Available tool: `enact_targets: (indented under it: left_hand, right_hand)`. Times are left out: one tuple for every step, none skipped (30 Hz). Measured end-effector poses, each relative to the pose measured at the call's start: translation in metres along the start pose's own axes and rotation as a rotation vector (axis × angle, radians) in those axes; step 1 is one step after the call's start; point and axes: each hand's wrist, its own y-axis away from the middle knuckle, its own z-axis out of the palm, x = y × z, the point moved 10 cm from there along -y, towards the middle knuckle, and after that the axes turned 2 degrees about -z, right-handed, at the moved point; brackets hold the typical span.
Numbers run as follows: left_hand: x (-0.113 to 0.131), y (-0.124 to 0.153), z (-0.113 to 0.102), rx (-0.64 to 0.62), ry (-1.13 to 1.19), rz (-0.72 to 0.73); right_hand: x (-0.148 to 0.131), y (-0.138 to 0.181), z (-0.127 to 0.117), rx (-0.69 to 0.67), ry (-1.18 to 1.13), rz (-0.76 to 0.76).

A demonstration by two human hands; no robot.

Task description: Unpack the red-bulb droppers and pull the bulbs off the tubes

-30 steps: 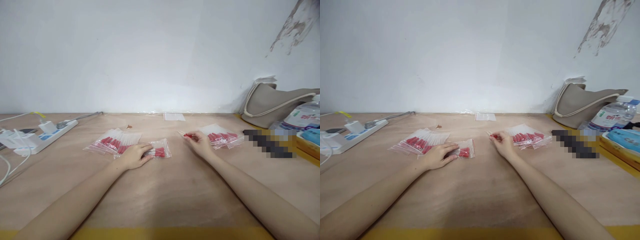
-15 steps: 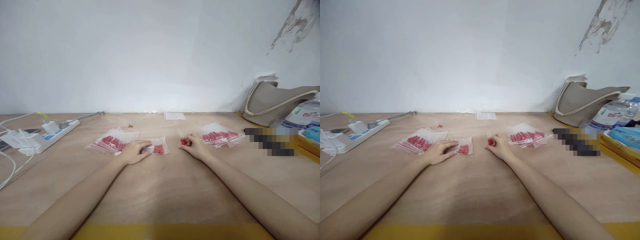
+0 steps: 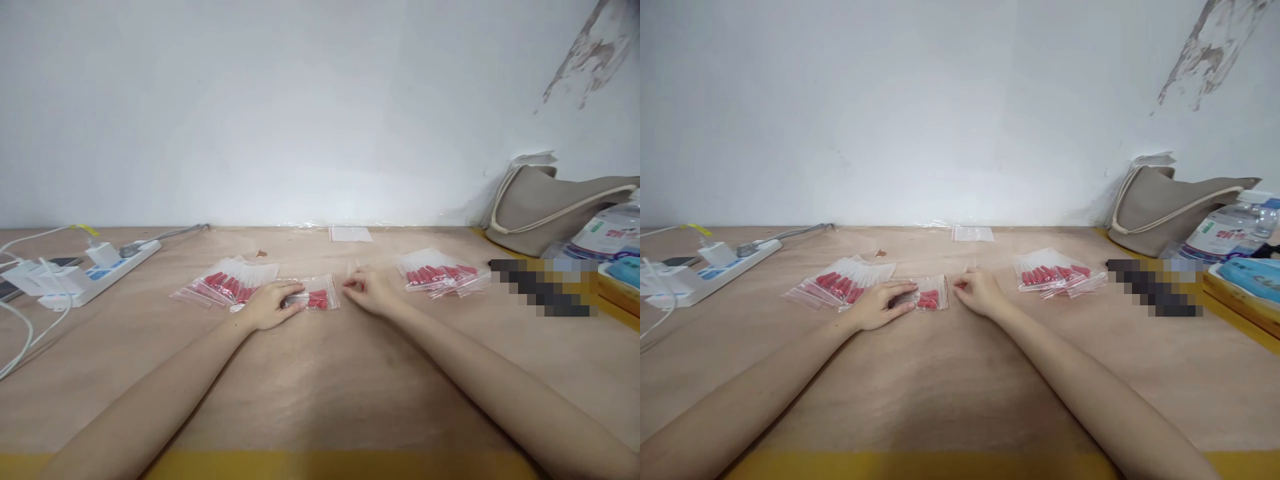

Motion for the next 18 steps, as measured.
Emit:
enact_targets:
  left_hand:
    - [0.001, 0.000, 0.000, 0.002, 0.001, 0.001]
    - [0.001, 0.000, -0.001, 0.004, 0.003, 0.002]
    - [0.002, 0.001, -0.001, 0.005, 0.006, 0.001]
    - [0.002, 0.001, -0.001, 0.007, 0.008, -0.003]
    - [0.002, 0.001, -0.002, 0.010, 0.010, -0.009]
    - [0.002, 0.001, -0.002, 0.013, 0.013, -0.017]
    - [0.001, 0.000, -0.002, 0.018, 0.016, -0.027]
    - [0.001, 0.000, -0.003, 0.024, 0.019, -0.037]
    - [0.001, 0.000, -0.004, 0.032, 0.023, -0.047]
    - [0.001, -0.001, -0.005, 0.038, 0.027, -0.054]
    - [0.001, -0.001, -0.005, 0.041, 0.030, -0.058]
    - [0.001, -0.001, -0.005, 0.042, 0.032, -0.062]
    - [0.001, -0.001, -0.005, 0.040, 0.033, -0.063]
    - [0.001, -0.002, -0.005, 0.035, 0.034, -0.064]
    - [0.001, -0.002, -0.004, 0.030, 0.035, -0.066]
    - [0.001, -0.002, -0.004, 0.025, 0.035, -0.072]
    - [0.000, -0.002, -0.004, 0.021, 0.034, -0.078]
    - [0.000, -0.002, -0.004, 0.018, 0.033, -0.085]
  right_hand:
    - [-0.005, -0.004, 0.007, -0.038, 0.010, -0.015]
    - [-0.010, -0.008, 0.013, -0.069, 0.015, -0.028]
    - [-0.013, -0.011, 0.018, -0.094, 0.013, -0.038]
    - [-0.016, -0.013, 0.022, -0.117, 0.002, -0.047]
    - [-0.019, -0.016, 0.025, -0.143, -0.019, -0.060]
    - [-0.022, -0.017, 0.029, -0.179, -0.044, -0.074]
    - [-0.025, -0.019, 0.032, -0.220, -0.066, -0.088]
    - [-0.028, -0.020, 0.035, -0.260, -0.080, -0.100]
    - [-0.030, -0.021, 0.038, -0.299, -0.085, -0.111]
    - [-0.032, -0.022, 0.041, -0.333, -0.082, -0.116]
    - [-0.032, -0.023, 0.044, -0.362, -0.074, -0.114]
    - [-0.033, -0.024, 0.047, -0.391, -0.065, -0.105]
    - [-0.032, -0.025, 0.051, -0.422, -0.057, -0.089]
    - [-0.032, -0.025, 0.055, -0.451, -0.049, -0.065]
    - [-0.030, -0.026, 0.058, -0.472, -0.042, -0.031]
    - [-0.028, -0.026, 0.060, -0.479, -0.034, 0.008]
    - [-0.025, -0.026, 0.061, -0.474, -0.027, 0.046]
    - [-0.024, -0.026, 0.061, -0.455, -0.021, 0.077]
